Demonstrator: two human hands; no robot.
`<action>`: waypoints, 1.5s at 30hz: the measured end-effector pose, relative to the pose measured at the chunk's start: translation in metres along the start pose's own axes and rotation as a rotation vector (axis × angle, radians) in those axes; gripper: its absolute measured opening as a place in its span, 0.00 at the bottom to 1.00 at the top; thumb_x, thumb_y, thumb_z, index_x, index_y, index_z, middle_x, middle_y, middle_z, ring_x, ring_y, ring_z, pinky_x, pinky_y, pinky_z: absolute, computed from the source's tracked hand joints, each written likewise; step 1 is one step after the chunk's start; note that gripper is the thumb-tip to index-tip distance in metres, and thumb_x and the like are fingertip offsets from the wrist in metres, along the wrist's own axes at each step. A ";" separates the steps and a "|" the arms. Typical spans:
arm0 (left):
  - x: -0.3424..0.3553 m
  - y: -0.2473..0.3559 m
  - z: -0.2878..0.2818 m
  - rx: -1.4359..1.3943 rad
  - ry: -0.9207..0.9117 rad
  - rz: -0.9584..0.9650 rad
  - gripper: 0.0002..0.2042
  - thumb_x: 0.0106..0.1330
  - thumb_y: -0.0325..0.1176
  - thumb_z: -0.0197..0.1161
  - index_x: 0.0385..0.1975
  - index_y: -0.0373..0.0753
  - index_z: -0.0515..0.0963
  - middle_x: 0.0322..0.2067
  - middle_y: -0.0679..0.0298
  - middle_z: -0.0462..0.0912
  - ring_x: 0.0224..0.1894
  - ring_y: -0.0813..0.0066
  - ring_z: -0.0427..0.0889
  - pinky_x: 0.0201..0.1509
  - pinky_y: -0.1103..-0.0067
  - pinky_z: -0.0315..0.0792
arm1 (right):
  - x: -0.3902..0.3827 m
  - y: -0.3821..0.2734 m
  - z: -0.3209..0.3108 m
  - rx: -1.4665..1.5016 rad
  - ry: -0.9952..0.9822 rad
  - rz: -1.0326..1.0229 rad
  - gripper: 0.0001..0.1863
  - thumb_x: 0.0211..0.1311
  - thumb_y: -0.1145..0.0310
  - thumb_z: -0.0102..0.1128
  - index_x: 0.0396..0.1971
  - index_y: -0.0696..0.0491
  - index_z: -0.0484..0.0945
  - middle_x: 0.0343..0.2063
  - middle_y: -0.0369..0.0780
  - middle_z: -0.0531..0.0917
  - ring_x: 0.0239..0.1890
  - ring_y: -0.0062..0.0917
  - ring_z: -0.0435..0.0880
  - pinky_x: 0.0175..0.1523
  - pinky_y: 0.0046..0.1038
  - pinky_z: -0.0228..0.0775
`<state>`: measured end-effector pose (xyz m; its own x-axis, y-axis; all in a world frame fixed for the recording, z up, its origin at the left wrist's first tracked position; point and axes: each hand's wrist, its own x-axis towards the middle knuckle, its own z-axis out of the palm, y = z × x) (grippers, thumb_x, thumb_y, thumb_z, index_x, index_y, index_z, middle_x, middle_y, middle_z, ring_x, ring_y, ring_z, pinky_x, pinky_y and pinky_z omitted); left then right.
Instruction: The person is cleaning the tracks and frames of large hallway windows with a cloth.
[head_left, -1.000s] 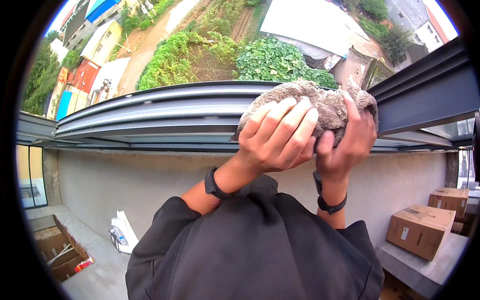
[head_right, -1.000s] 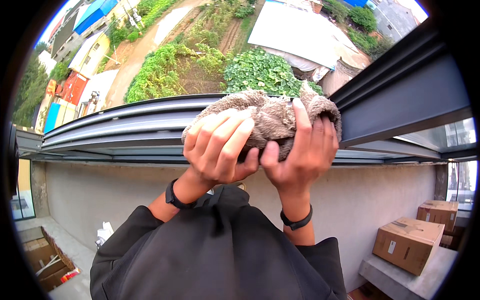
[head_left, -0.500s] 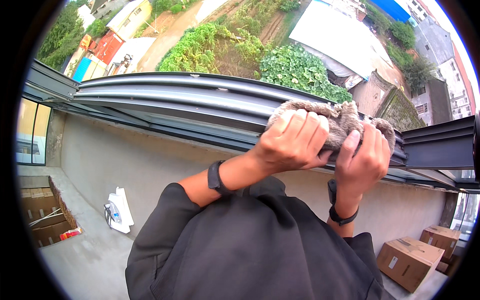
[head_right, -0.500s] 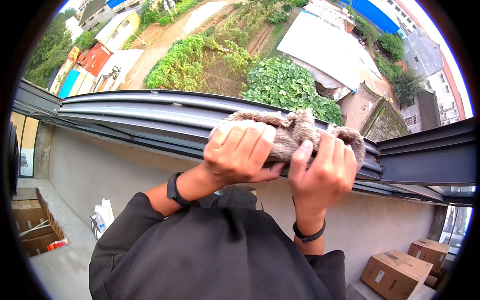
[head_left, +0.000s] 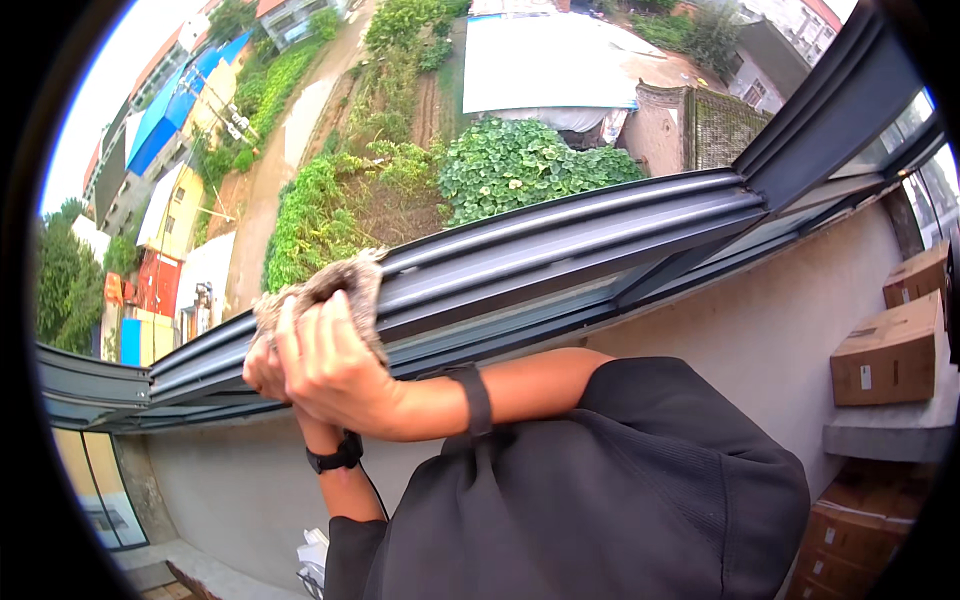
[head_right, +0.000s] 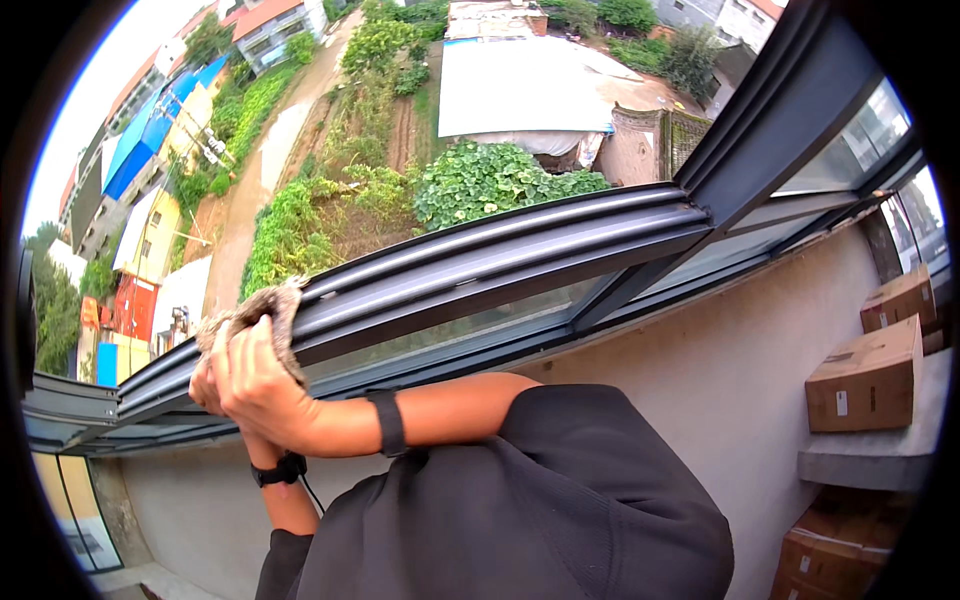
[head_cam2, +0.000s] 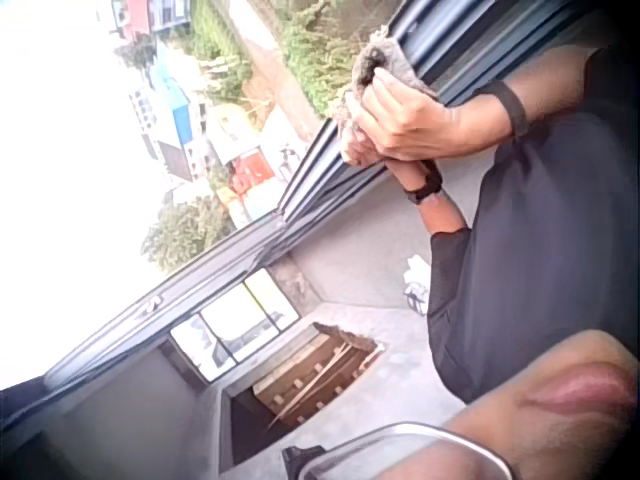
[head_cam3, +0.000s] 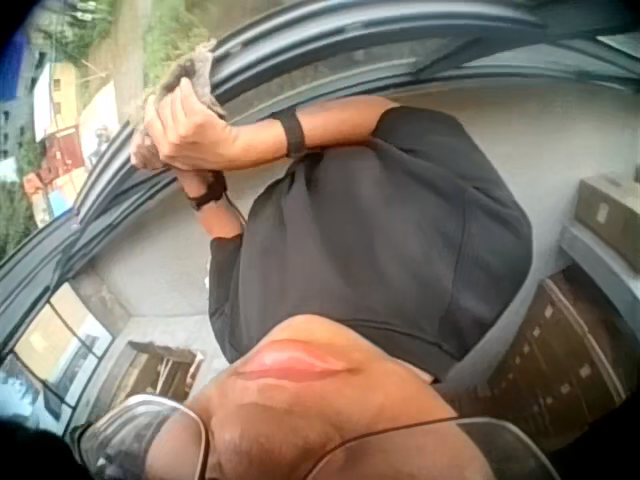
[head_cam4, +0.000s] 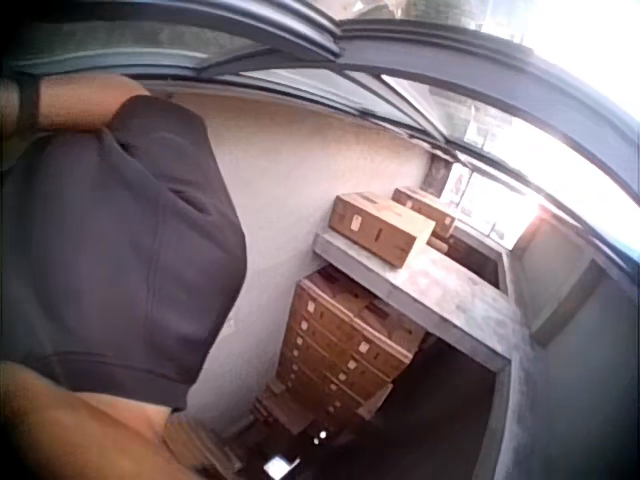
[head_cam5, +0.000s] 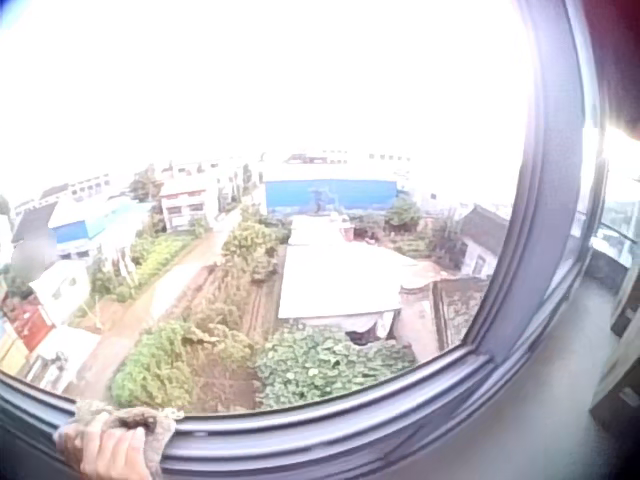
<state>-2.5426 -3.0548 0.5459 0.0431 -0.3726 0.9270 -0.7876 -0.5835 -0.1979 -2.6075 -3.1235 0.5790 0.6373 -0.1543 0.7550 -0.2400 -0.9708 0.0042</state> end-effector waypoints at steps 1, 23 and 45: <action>0.005 -0.008 -0.007 0.045 -0.027 0.010 0.10 0.69 0.36 0.53 0.32 0.39 0.79 0.31 0.64 0.82 0.41 0.66 0.78 0.52 0.69 0.65 | 0.008 -0.017 0.005 0.011 0.038 0.017 0.27 0.58 0.62 0.48 0.46 0.73 0.75 0.31 0.53 0.79 0.37 0.44 0.81 0.55 0.45 0.72; 0.065 0.172 0.025 0.070 -0.254 -0.185 0.23 0.65 0.54 0.51 0.28 0.36 0.77 0.32 0.60 0.78 0.36 0.58 0.79 0.44 0.63 0.71 | -0.077 0.220 -0.075 0.224 0.023 -0.179 0.39 0.56 0.44 0.58 0.59 0.60 0.69 0.39 0.46 0.80 0.43 0.39 0.80 0.50 0.37 0.69; 0.051 0.097 0.013 -0.280 -0.277 0.023 0.09 0.57 0.38 0.56 0.32 0.40 0.75 0.32 0.64 0.76 0.36 0.72 0.77 0.42 0.77 0.72 | -0.042 0.109 -0.055 0.015 -0.007 0.259 0.34 0.59 0.47 0.37 0.50 0.62 0.74 0.42 0.50 0.78 0.47 0.45 0.74 0.59 0.43 0.58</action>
<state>-2.6087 -3.1394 0.5702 0.1576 -0.5860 0.7948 -0.9260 -0.3673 -0.0872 -2.7009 -3.2130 0.5838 0.5609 -0.3997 0.7250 -0.3849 -0.9012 -0.1990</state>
